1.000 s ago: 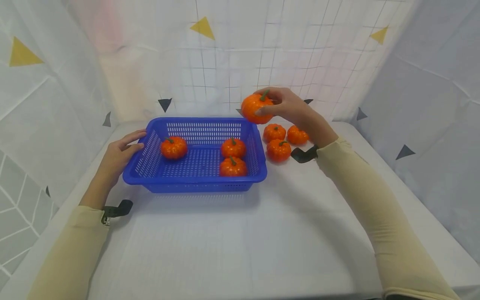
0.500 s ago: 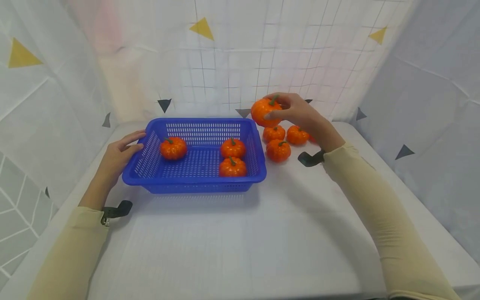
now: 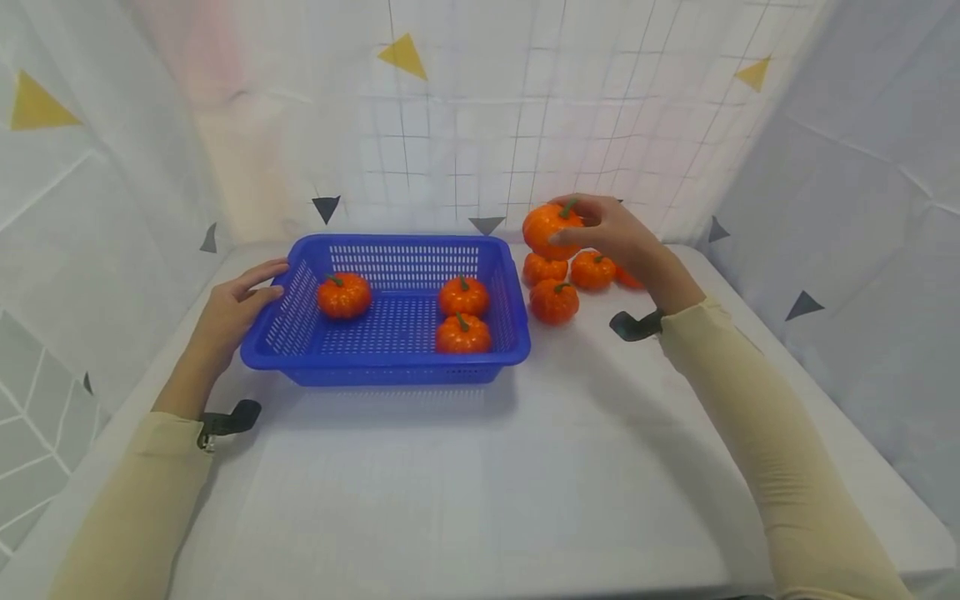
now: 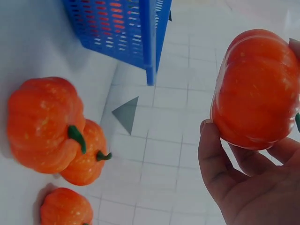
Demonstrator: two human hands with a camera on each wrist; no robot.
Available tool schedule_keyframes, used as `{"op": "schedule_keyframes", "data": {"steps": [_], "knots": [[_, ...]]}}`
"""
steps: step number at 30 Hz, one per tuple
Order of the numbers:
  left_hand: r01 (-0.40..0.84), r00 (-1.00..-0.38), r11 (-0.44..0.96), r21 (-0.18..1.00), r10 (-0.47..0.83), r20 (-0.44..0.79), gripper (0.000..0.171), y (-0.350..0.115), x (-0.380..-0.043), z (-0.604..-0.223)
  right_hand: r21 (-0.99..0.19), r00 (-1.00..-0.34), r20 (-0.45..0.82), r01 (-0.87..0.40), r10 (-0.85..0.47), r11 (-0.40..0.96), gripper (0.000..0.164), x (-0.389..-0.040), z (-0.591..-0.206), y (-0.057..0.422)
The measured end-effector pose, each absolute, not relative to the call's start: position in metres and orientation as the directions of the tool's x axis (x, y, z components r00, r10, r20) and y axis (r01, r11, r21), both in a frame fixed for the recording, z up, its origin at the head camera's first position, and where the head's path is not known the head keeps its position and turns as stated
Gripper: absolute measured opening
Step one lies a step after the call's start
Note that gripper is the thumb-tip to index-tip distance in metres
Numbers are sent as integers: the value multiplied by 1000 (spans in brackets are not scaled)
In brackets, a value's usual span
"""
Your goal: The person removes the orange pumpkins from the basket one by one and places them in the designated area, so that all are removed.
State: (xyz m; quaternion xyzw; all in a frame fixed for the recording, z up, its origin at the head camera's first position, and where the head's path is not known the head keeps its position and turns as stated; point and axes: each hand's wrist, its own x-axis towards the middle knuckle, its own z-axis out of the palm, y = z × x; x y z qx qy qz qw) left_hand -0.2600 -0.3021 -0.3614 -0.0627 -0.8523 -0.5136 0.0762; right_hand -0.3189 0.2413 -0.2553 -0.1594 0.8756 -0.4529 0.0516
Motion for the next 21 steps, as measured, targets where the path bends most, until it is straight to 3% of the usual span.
{"op": "schedule_keyframes", "data": {"steps": [21], "knots": [[186, -981, 469, 864, 34, 192, 53, -300, -257, -359, -810, -953, 72, -228, -295, 540, 63, -317, -276, 266]]}}
